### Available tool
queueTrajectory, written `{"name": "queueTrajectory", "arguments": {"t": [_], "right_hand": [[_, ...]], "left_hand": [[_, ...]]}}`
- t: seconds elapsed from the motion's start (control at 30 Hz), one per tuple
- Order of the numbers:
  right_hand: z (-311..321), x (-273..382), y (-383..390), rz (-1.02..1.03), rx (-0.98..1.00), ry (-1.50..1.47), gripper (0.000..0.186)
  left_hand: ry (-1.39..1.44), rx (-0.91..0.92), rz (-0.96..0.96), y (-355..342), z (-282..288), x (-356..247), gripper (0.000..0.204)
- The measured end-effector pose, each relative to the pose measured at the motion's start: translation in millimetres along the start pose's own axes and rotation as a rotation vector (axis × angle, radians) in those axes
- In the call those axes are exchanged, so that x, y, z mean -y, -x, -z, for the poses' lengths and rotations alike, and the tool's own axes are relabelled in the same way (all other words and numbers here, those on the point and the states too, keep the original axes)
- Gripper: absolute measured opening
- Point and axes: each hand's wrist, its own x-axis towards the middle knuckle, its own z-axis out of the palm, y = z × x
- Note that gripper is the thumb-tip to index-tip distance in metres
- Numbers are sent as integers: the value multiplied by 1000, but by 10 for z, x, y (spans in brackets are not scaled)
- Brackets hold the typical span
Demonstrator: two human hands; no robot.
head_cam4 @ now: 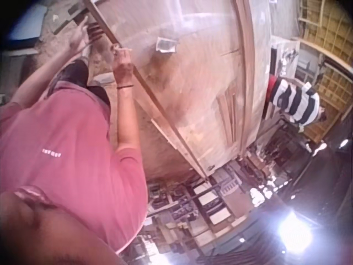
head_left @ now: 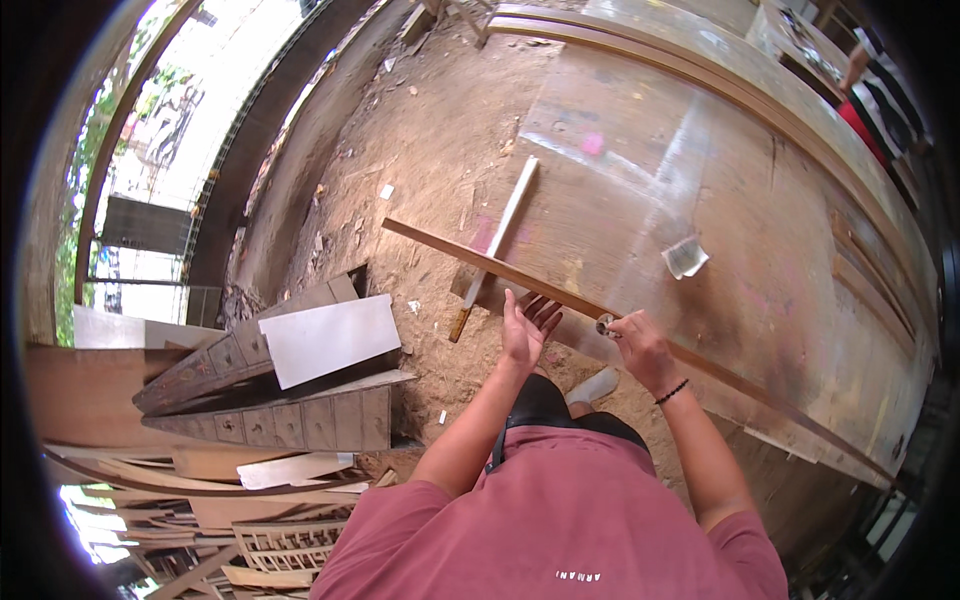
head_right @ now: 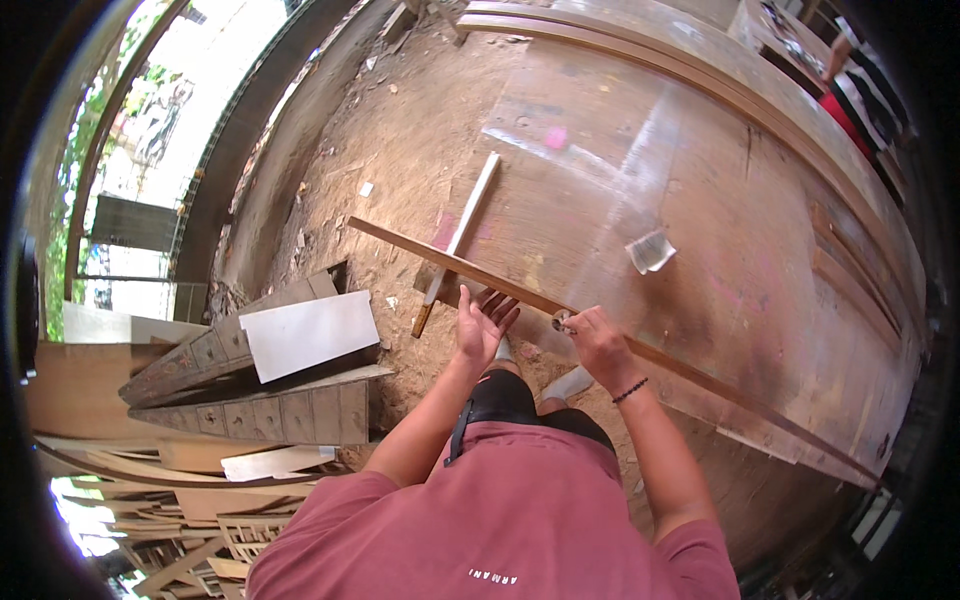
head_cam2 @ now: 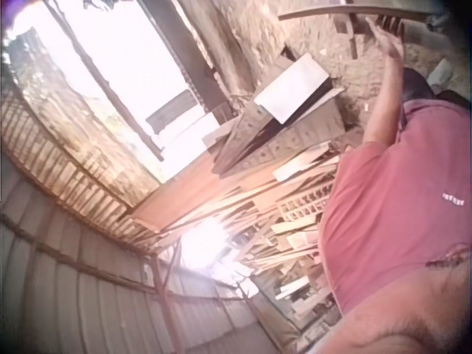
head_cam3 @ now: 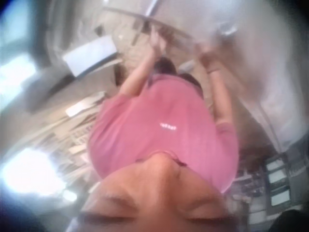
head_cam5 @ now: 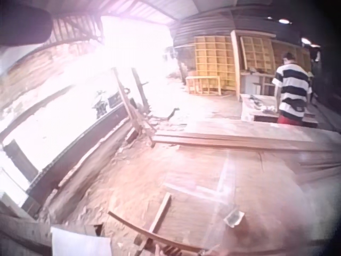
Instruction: The person applies wood stain to a long wooden plank using a small cloth, turning and holding the plank by hand to wipe along its surfaces and edges.
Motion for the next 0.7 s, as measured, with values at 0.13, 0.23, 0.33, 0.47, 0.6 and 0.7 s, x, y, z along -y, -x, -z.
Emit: {"name": "queueTrajectory", "arguments": {"t": [0.13, 0.23, 0.33, 0.47, 0.6, 0.7], "right_hand": [[-345, 169, -412, 23, 40, 13, 27], [-603, 254, -704, -17, 24, -24, 25], [-849, 365, -974, -44, 57, -17, 24], [-1154, 502, -1355, -63, 68, -45, 22], [-1442, 608, -1734, -53, 116, -60, 20], [-1679, 711, -1982, -152, 120, -131, 19]], "left_hand": [[13, -55, -39, -37, 65, -314, 83], [41, -84, -88, -143, 224, -579, 80], [85, -110, -145, -263, 373, -851, 76], [188, -134, -235, -424, 498, -1197, 73], [260, -160, -244, -597, 692, -1528, 71], [306, -178, -255, -698, 830, -1720, 72]]}}
